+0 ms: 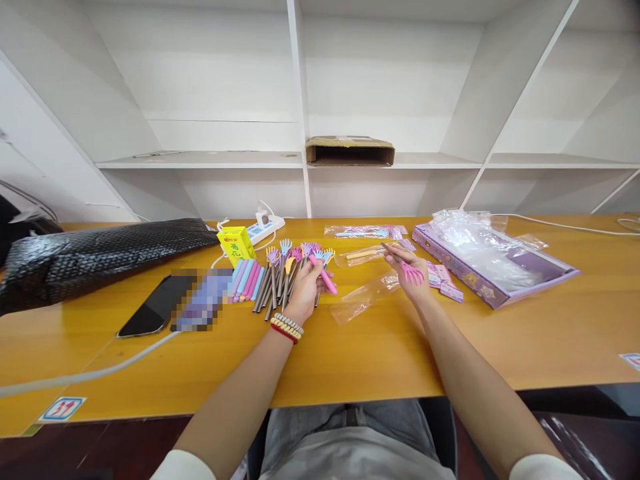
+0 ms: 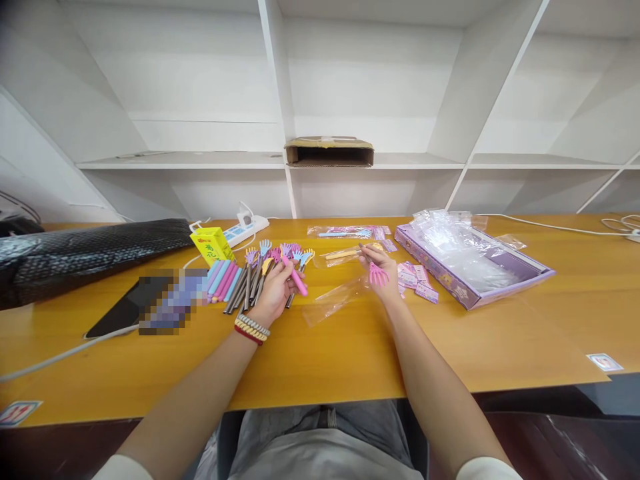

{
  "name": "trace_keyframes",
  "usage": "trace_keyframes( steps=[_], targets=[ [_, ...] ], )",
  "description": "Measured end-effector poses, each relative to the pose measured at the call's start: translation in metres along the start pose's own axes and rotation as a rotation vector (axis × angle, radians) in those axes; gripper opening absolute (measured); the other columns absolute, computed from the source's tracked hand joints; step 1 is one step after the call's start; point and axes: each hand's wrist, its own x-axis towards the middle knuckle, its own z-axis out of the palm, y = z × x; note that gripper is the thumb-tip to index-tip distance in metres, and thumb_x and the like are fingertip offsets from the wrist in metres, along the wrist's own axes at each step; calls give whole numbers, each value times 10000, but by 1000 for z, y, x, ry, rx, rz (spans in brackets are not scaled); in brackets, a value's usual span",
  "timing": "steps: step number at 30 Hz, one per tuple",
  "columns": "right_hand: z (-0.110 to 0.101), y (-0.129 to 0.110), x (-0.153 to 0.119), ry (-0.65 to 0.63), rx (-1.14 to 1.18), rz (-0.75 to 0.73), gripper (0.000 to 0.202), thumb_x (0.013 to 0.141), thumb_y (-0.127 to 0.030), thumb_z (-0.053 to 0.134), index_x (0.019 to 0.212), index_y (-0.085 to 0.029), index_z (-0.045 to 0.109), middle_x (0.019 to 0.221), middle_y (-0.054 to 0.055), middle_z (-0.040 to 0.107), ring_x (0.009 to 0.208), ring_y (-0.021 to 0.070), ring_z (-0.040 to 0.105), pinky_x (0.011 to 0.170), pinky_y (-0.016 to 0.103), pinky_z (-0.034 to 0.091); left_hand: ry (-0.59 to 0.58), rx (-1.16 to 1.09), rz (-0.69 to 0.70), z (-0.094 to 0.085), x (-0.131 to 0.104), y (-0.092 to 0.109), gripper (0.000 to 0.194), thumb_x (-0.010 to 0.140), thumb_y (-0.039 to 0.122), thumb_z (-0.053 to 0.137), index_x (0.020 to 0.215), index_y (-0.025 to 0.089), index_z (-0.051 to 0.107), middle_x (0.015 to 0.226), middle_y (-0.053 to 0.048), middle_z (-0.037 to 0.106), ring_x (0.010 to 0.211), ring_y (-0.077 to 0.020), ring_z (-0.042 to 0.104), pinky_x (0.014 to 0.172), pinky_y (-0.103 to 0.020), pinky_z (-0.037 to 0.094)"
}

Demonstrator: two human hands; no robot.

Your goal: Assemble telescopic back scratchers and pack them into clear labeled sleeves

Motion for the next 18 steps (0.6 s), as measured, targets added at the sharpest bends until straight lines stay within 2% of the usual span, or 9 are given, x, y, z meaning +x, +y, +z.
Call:
trace_keyframes(
  steps=[2, 4, 6, 7, 9, 11, 13, 16, 18],
  targets=[
    [1, -7, -1, -57, 138, 77, 311, 655, -320, 719, 939, -197, 683, 1105, 60, 593, 949, 182, 590, 823, 328, 501, 0, 13, 2, 1, -1, 1, 314, 772, 405, 584, 950, 161, 503, 694, -19, 604, 525, -135, 609, 470, -236, 490],
    [2, -15, -2, -122, 261, 215, 371, 619, -320, 744, 955, -191, 657, 1069, 61, 609, 808, 155, 617, 626, 259, 521, 0, 20, 5, 2, -2, 2, 310, 771, 406, 584, 942, 161, 502, 692, -19, 605, 519, -135, 605, 454, -233, 485],
    [1, -21, -2, -151, 370, 358, 440, 608, -333, 749, 999, -197, 601, 927, 42, 642, 569, 88, 569, 415, 181, 416, 4, 24, 6, 3, -2, 3, 304, 771, 404, 584, 938, 163, 503, 689, -16, 605, 513, -133, 601, 446, -232, 483],
    [0, -23, -2, -138, 420, 419, 456, 612, -352, 744, 1005, -204, 569, 819, 16, 642, 449, 53, 490, 344, 158, 329, 6, 25, 5, 3, -2, 3, 299, 771, 402, 584, 934, 164, 503, 686, -15, 605, 511, -132, 600, 445, -231, 483],
    [-1, -23, -1, -96, 494, 524, 439, 631, -402, 725, 967, -210, 518, 606, -48, 567, 321, 18, 311, 285, 146, 188, 8, 25, 3, 3, -1, 3, 293, 770, 399, 585, 930, 166, 506, 679, -13, 603, 512, -131, 599, 446, -230, 483],
    [-2, -22, -1, -51, 511, 584, 410, 642, -438, 714, 896, -212, 485, 475, -93, 434, 297, 18, 231, 281, 148, 139, 9, 24, -2, 2, 0, 2, 293, 768, 399, 589, 930, 168, 510, 672, -12, 602, 516, -130, 599, 447, -227, 484],
    [-1, -20, -1, -5, 475, 534, 393, 648, -434, 714, 881, -219, 480, 448, -106, 360, 307, 24, 235, 295, 151, 156, 9, 21, -7, 1, 0, 1, 297, 763, 403, 594, 929, 170, 514, 669, -10, 600, 522, -132, 601, 448, -228, 485],
    [1, -20, -2, 68, 394, 315, 346, 680, -424, 693, 910, -219, 536, 442, -98, 329, 340, 34, 268, 335, 163, 214, 10, 15, -3, 0, 1, 1, 298, 759, 407, 595, 917, 167, 517, 674, -12, 599, 524, -138, 604, 446, -239, 489],
    [2, -18, -2, 112, 329, 214, 303, 734, -467, 628, 844, -189, 585, 420, -80, 318, 353, 41, 276, 350, 176, 227, 18, 12, 0, 0, 0, 1, 301, 756, 407, 596, 913, 163, 516, 671, -12, 597, 518, -138, 602, 439, -239, 485]
  ],
)
